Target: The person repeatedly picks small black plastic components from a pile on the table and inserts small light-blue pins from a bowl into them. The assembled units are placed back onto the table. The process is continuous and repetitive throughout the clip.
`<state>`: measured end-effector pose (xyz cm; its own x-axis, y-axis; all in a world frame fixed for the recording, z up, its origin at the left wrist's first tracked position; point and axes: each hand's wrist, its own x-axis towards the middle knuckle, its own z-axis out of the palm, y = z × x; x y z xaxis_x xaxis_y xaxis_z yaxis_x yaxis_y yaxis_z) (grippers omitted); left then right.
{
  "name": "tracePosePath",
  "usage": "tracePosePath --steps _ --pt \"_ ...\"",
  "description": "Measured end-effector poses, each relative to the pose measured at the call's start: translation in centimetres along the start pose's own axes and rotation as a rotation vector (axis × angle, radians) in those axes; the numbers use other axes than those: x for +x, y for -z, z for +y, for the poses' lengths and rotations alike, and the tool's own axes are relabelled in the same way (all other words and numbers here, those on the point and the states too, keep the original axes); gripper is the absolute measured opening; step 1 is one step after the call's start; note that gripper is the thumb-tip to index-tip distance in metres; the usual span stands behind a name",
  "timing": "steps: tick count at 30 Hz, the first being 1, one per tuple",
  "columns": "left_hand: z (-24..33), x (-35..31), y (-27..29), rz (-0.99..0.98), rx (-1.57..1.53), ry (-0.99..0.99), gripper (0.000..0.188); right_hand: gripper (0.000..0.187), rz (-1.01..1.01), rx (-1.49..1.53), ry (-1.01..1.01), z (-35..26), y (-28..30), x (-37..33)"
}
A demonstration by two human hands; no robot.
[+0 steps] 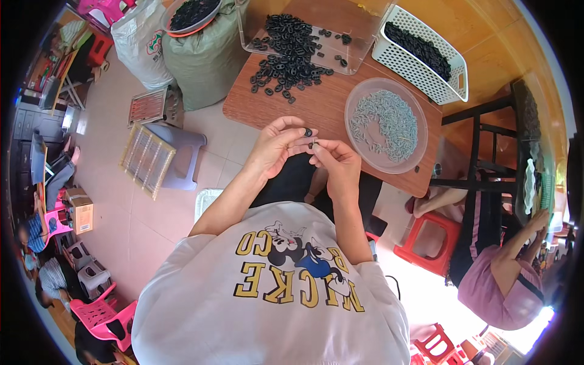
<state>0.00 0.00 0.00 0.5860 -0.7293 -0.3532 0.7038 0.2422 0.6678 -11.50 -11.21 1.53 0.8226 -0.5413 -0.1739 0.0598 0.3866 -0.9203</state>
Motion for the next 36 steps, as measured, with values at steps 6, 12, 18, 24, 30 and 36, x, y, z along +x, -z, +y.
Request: tracePosePath --steps 6,12,18,24,30,36 --pt "-0.7 -0.5 -3.2 0.066 -0.057 -0.058 0.025 0.007 0.042 -0.011 0.02 0.5 0.6 0.4" --pt "-1.5 -0.8 -3.6 0.065 -0.006 -0.087 0.025 0.008 0.077 -0.022 0.019 0.0 1.0 0.5" --pt "-1.9 -1.0 -3.2 0.068 0.003 -0.137 0.024 0.009 0.086 -0.016 0.012 0.1 1.2 0.5" --pt "-1.9 -1.1 -3.1 0.091 0.044 -0.169 0.021 0.009 0.072 -0.041 0.002 0.0 1.0 0.4" --pt "-2.0 -1.2 -2.7 0.073 0.199 -0.24 0.02 0.01 0.082 -0.06 -0.011 -0.2 0.9 0.3" --pt "-1.9 -1.3 -2.5 0.034 0.358 -0.27 0.021 0.019 0.097 -0.109 -0.005 -0.7 0.7 0.2"
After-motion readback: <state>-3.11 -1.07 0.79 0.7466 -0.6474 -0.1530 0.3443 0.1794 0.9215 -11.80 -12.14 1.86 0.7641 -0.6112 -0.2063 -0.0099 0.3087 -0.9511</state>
